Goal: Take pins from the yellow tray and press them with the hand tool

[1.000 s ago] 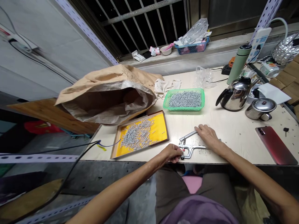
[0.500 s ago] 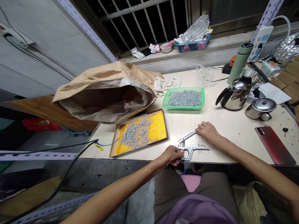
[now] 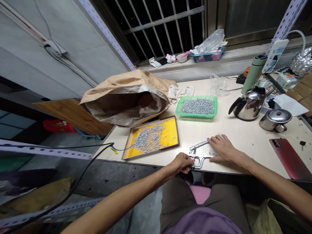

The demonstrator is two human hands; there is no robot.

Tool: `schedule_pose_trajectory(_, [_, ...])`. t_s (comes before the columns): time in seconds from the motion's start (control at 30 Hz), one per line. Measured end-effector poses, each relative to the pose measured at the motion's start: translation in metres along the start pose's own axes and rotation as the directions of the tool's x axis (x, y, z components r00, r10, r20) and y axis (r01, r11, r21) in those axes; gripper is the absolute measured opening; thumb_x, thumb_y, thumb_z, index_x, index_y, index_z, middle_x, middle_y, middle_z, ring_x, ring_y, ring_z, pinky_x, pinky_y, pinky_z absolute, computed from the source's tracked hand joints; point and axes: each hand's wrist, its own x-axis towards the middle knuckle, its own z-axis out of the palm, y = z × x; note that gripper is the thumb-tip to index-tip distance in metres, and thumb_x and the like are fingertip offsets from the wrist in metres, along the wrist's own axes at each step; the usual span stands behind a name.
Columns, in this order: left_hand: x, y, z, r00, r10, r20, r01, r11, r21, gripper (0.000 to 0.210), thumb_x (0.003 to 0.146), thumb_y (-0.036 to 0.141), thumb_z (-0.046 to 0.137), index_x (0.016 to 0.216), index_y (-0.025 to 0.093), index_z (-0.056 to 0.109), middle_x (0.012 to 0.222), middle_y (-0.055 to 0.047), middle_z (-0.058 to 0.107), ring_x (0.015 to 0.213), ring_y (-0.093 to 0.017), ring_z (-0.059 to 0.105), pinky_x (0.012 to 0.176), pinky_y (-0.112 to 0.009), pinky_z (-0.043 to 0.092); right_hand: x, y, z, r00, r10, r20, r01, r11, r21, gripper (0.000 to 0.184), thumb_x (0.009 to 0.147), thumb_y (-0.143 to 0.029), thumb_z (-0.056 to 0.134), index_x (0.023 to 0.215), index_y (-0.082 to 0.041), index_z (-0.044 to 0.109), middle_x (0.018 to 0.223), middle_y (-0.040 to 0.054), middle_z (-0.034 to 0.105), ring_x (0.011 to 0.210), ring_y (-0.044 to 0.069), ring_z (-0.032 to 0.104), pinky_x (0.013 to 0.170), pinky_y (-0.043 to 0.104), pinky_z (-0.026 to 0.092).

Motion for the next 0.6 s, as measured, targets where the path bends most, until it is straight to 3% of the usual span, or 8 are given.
schedule_pose_trajectory(0.27, [-0.017,-0.004,-0.001,0.995,0.101,-0.021,-0.102,0.987,-0.123,0.028,0.067,0.036,0.073,0.063,0.012,0.060,0.044,0.003,0.053,0.041,-0.008,0.052,0.045,-0.019,0.046,-0.002,0.003,0.009,0.981,-0.100,-0.167,0.089,0.993,-0.074,0.043,0.076,-0.042,0.062,0.112,-0.019,0.057,0.103,0.0108,0.063,0.092,0.028,0.053,0.078,0.041,0.040])
schedule_pose_trajectory(0.33, [-0.021,-0.003,-0.002,0.991,0.103,-0.080,-0.105,0.994,-0.023,0.028,0.071,0.038,0.070,0.065,0.012,0.062,0.048,0.001,0.054,0.046,-0.010,0.054,0.049,-0.021,0.048,0.001,0.006,0.014,0.968,-0.125,-0.219,0.108,0.990,-0.087,0.037,0.077,-0.040,0.060,0.108,-0.021,0.058,0.099,0.0097,0.064,0.089,0.028,0.054,0.074,0.040,0.041])
schedule_pose_trajectory(0.4, [-0.024,-0.003,-0.002,0.952,0.201,-0.230,-0.151,0.964,0.219,0.024,0.077,0.036,0.064,0.070,0.012,0.065,0.059,-0.003,0.060,0.057,-0.013,0.059,0.057,-0.024,0.051,0.003,0.009,0.021,0.951,-0.153,-0.269,0.132,0.987,-0.097,0.033,0.077,-0.040,0.058,0.105,-0.022,0.059,0.096,0.0092,0.064,0.087,0.027,0.055,0.072,0.039,0.042])
schedule_pose_trajectory(0.47, [-0.025,0.000,0.001,0.841,0.445,-0.308,-0.227,0.807,0.546,0.021,0.081,0.033,0.059,0.082,0.014,0.067,0.079,-0.007,0.066,0.073,-0.016,0.062,0.066,-0.027,0.052,0.003,0.014,0.029,0.922,-0.182,-0.341,0.154,0.982,-0.108,0.031,0.078,-0.040,0.057,0.103,-0.022,0.060,0.093,0.0091,0.065,0.086,0.027,0.057,0.071,0.039,0.044])
schedule_pose_trajectory(0.53, [-0.023,0.006,0.005,0.723,0.667,-0.180,-0.288,0.527,0.799,0.023,0.084,0.034,0.057,0.095,0.016,0.065,0.099,-0.009,0.065,0.085,-0.018,0.061,0.072,-0.029,0.052,0.004,0.020,0.043,0.883,-0.193,-0.428,0.161,0.981,-0.110,0.031,0.077,-0.039,0.056,0.102,-0.023,0.061,0.090,0.0088,0.065,0.084,0.028,0.058,0.068,0.040,0.045])
schedule_pose_trajectory(0.57, [-0.022,0.009,0.006,0.687,0.723,-0.073,-0.313,0.385,0.869,0.026,0.086,0.035,0.056,0.102,0.016,0.063,0.106,-0.010,0.063,0.089,-0.019,0.060,0.074,-0.031,0.052,0.006,0.024,0.052,0.868,-0.201,-0.454,0.172,0.980,-0.104,0.030,0.076,-0.039,0.055,0.102,-0.024,0.062,0.089,0.0085,0.065,0.083,0.028,0.059,0.066,0.040,0.045])
schedule_pose_trajectory(0.6, [-0.021,0.014,0.008,0.668,0.744,-0.016,-0.319,0.306,0.897,0.028,0.087,0.036,0.056,0.107,0.016,0.061,0.111,-0.010,0.061,0.093,-0.019,0.060,0.077,-0.033,0.052,0.008,0.028,0.062,0.859,-0.199,-0.472,0.177,0.980,-0.091,0.031,0.077,-0.040,0.054,0.102,-0.024,0.062,0.088,0.0085,0.066,0.082,0.028,0.059,0.064,0.039,0.046])
